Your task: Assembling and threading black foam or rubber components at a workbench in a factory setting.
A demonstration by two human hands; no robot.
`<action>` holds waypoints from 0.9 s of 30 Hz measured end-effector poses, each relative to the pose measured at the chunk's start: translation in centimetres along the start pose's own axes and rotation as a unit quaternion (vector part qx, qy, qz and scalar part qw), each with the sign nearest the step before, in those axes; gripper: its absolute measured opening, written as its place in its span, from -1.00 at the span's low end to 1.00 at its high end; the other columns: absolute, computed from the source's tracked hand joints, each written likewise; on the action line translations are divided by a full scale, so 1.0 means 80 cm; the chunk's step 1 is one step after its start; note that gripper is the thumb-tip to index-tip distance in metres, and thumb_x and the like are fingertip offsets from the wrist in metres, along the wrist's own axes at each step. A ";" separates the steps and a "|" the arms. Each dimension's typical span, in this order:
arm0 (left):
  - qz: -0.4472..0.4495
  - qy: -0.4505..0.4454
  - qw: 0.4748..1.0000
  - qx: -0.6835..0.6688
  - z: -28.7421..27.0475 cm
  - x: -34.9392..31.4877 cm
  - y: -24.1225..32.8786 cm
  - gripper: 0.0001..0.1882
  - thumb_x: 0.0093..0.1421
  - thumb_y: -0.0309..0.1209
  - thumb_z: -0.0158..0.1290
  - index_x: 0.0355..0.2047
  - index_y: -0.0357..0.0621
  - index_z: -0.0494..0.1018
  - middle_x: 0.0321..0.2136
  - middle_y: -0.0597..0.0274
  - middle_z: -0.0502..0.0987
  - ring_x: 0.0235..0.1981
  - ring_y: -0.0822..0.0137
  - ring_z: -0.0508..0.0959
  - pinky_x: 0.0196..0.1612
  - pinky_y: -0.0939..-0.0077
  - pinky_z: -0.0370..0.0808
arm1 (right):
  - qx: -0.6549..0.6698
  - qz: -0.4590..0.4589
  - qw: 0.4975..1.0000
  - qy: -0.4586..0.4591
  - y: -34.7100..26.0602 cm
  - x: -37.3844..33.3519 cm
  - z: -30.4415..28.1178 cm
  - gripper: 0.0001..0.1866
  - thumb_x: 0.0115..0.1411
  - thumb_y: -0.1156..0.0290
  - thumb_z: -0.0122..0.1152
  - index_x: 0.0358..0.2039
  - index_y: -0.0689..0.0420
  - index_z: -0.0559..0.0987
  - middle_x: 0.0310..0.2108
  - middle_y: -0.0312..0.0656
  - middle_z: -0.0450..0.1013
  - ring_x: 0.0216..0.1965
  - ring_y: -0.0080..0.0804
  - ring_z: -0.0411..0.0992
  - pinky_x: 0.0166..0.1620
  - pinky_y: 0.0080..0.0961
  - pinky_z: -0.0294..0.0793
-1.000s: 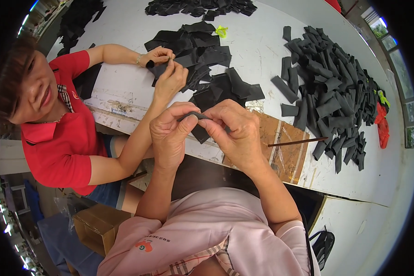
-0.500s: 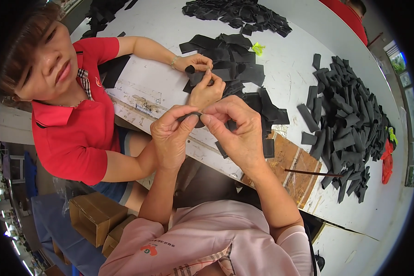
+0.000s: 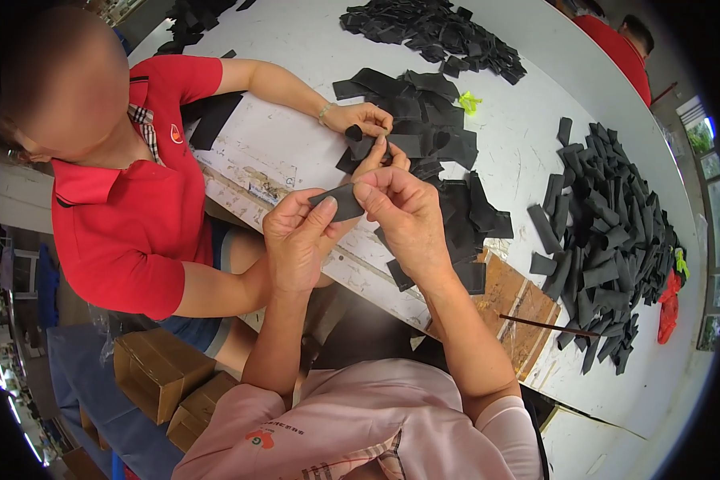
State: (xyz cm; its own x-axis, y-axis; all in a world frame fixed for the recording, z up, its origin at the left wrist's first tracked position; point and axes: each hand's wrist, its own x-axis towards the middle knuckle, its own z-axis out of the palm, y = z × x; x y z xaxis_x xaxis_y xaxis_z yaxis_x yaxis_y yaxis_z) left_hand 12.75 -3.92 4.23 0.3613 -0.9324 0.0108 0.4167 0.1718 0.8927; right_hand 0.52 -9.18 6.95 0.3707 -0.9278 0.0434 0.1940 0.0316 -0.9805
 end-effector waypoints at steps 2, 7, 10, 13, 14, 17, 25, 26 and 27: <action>-0.019 0.009 1.000 -0.023 -0.003 0.002 0.003 -0.87 0.04 -0.55 0.04 -0.37 -0.32 0.40 -0.53 0.26 0.46 -0.59 0.55 0.40 -0.51 0.74 0.34 | -0.013 -0.003 1.000 0.003 0.003 -0.001 0.004 -0.87 0.04 0.44 0.14 -0.43 0.24 0.50 -0.59 -0.43 0.34 -0.56 -0.77 0.19 -0.49 -0.82 0.19; -0.033 0.022 0.997 -0.073 -0.015 0.007 -0.005 -0.83 0.05 -0.51 0.04 -0.32 -0.31 0.39 -0.55 0.25 0.45 -0.60 0.50 0.44 -0.54 0.73 0.35 | -0.019 0.006 1.000 -0.005 0.004 0.005 0.015 -0.84 -0.02 0.53 0.17 -0.37 0.25 0.49 -0.51 -0.36 0.39 -0.50 -0.71 0.30 -0.42 -0.79 0.28; -0.044 0.009 0.991 -0.123 -0.019 0.008 -0.007 -0.83 0.06 -0.54 0.00 -0.29 -0.30 0.38 -0.49 0.21 0.46 -0.55 0.48 0.46 -0.50 0.70 0.37 | 0.031 0.029 0.999 -0.018 0.007 0.012 0.021 -0.87 -0.05 0.57 0.19 -0.42 0.24 0.50 -0.52 -0.36 0.40 -0.50 -0.71 0.32 -0.41 -0.79 0.29; -0.043 0.008 0.988 -0.149 -0.021 0.011 -0.009 -0.82 0.07 -0.58 -0.04 -0.27 -0.29 0.36 -0.44 0.19 0.46 -0.50 0.45 0.47 -0.45 0.67 0.38 | 0.022 0.007 1.000 -0.019 0.012 0.017 0.025 -0.89 -0.03 0.56 0.17 -0.42 0.25 0.50 -0.55 -0.35 0.40 -0.52 -0.73 0.31 -0.43 -0.79 0.31; -0.045 0.007 0.988 -0.150 -0.022 0.013 -0.011 -0.82 0.07 -0.59 -0.05 -0.27 -0.29 0.36 -0.45 0.19 0.46 -0.49 0.45 0.47 -0.43 0.66 0.39 | 0.021 0.008 1.000 -0.019 0.013 0.018 0.027 -0.89 -0.03 0.56 0.17 -0.42 0.25 0.50 -0.55 -0.35 0.40 -0.52 -0.73 0.31 -0.43 -0.79 0.31; -0.039 0.007 0.990 -0.135 -0.028 0.015 -0.024 -0.83 0.07 -0.59 -0.05 -0.28 -0.27 0.38 -0.44 0.20 0.47 -0.49 0.45 0.46 -0.43 0.66 0.38 | 0.029 -0.005 1.000 -0.009 0.016 0.019 0.027 -0.90 -0.02 0.57 0.17 -0.44 0.26 0.50 -0.54 -0.33 0.40 -0.53 -0.72 0.32 -0.44 -0.78 0.32; -0.030 0.021 0.999 -0.028 -0.026 0.019 -0.029 -0.88 0.07 -0.57 -0.03 -0.35 -0.28 0.40 -0.52 0.23 0.47 -0.60 0.52 0.37 -0.53 0.69 0.31 | 0.028 -0.005 1.000 0.000 0.027 0.024 0.024 -0.94 -0.02 0.58 0.16 -0.48 0.27 0.49 -0.57 -0.36 0.39 -0.53 -0.74 0.29 -0.44 -0.78 0.31; -0.021 0.021 0.999 -0.030 -0.026 0.019 -0.034 -0.87 0.07 -0.53 -0.01 -0.35 -0.33 0.39 -0.55 0.22 0.48 -0.60 0.54 0.41 -0.55 0.73 0.32 | 0.028 -0.006 1.000 0.003 0.029 0.025 0.021 -0.94 -0.02 0.58 0.16 -0.48 0.27 0.49 -0.57 -0.36 0.39 -0.53 -0.74 0.29 -0.44 -0.78 0.31; -0.021 0.024 0.999 -0.028 -0.027 0.017 -0.033 -0.87 0.07 -0.53 -0.01 -0.35 -0.33 0.39 -0.55 0.22 0.48 -0.60 0.54 0.41 -0.55 0.73 0.32 | 0.024 0.001 1.000 -0.003 0.030 0.024 0.022 -0.94 -0.02 0.56 0.16 -0.48 0.26 0.49 -0.58 -0.36 0.39 -0.53 -0.75 0.29 -0.44 -0.79 0.30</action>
State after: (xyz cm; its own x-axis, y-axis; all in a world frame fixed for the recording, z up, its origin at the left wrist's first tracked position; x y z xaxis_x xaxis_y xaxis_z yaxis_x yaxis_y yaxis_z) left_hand 13.98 -4.96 0.94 0.3810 -0.9232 -0.0493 0.4777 0.1510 0.8654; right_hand 3.26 -10.24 5.03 0.3767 -0.9254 0.0422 0.2371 0.0523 -0.9701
